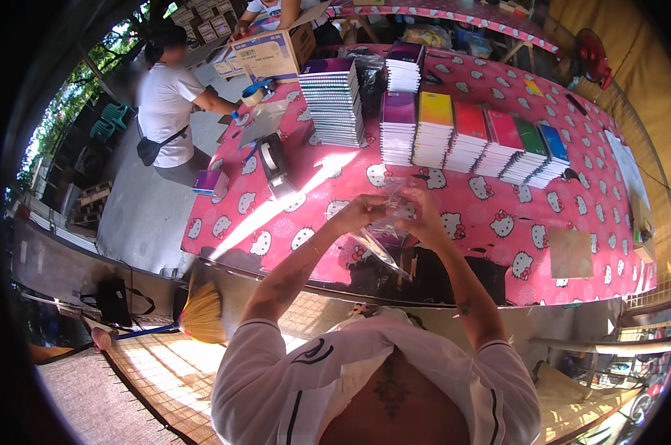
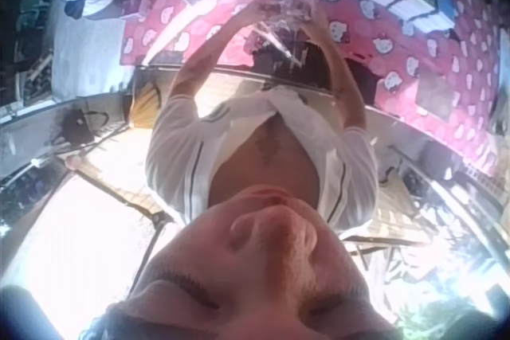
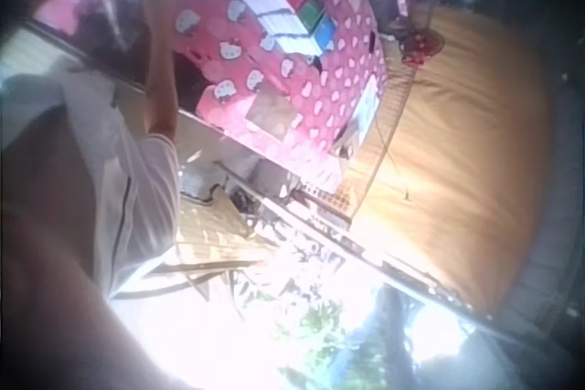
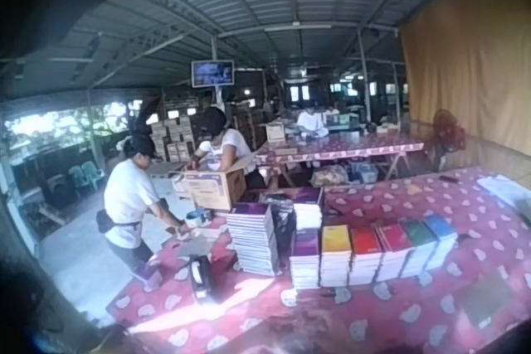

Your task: The person places notebooks into plastic sleeves and applies adhesive tape to seal them.

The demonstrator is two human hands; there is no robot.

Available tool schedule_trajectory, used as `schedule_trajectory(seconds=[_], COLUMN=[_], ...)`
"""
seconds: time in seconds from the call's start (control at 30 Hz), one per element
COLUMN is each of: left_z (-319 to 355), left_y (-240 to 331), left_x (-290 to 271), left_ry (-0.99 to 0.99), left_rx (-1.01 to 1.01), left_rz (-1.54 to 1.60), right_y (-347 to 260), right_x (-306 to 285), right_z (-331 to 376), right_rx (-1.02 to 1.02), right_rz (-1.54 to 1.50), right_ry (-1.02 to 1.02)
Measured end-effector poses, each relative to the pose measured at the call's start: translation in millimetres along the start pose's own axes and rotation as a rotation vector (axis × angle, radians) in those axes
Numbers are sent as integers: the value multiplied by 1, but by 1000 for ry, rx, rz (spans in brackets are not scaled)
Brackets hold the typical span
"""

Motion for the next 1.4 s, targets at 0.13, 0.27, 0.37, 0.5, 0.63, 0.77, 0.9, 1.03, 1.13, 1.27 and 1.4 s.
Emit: schedule_trajectory(seconds=[0.13,0.27,0.37,0.5,0.63,0.77,0.9,1.03,1.13,1.27,1.4], left_z=[46,68,59,30,18,-5,-12,54,96,91,68], left_y=[79,77,64,62,71,52,2,-37,-113,-148,-161], left_x=[-5,5,1,-5,9,-2,-38,-183,-252,-253,-199], left_ry=[235,256,242,267,298,197,250,1408,1323,1340,1460], left_rx=[679,756,515,311,301,19,14,-137,-300,-331,-226], left_rz=[-670,-727,-469,-472,-752,-434,26,-454,-501,385,789], right_y=[-35,-29,-29,-21,-24,-4,32,29,26,19,12], right_x=[-1,7,10,10,10,5,12,5,25,22,4], right_z=[22,37,34,31,18,11,18,24,17,18,19], right_rx=[-47,-198,-176,17,91,103,350,292,79,210,125], right_rz=[134,407,332,222,301,20,-161,30,71,0,154], right_ry=[-102,-66,-13,15,106,161,136,175,111,82,162])
Point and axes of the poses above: each hand's wrist, its own z-axis away from the middle knuckle, its own x-axis out of the palm, y = z × x, the point moved 6 cm from there along -z, towards the middle knuckle, and after that the axes turned 11 degrees about y, right-handed, at the moved point
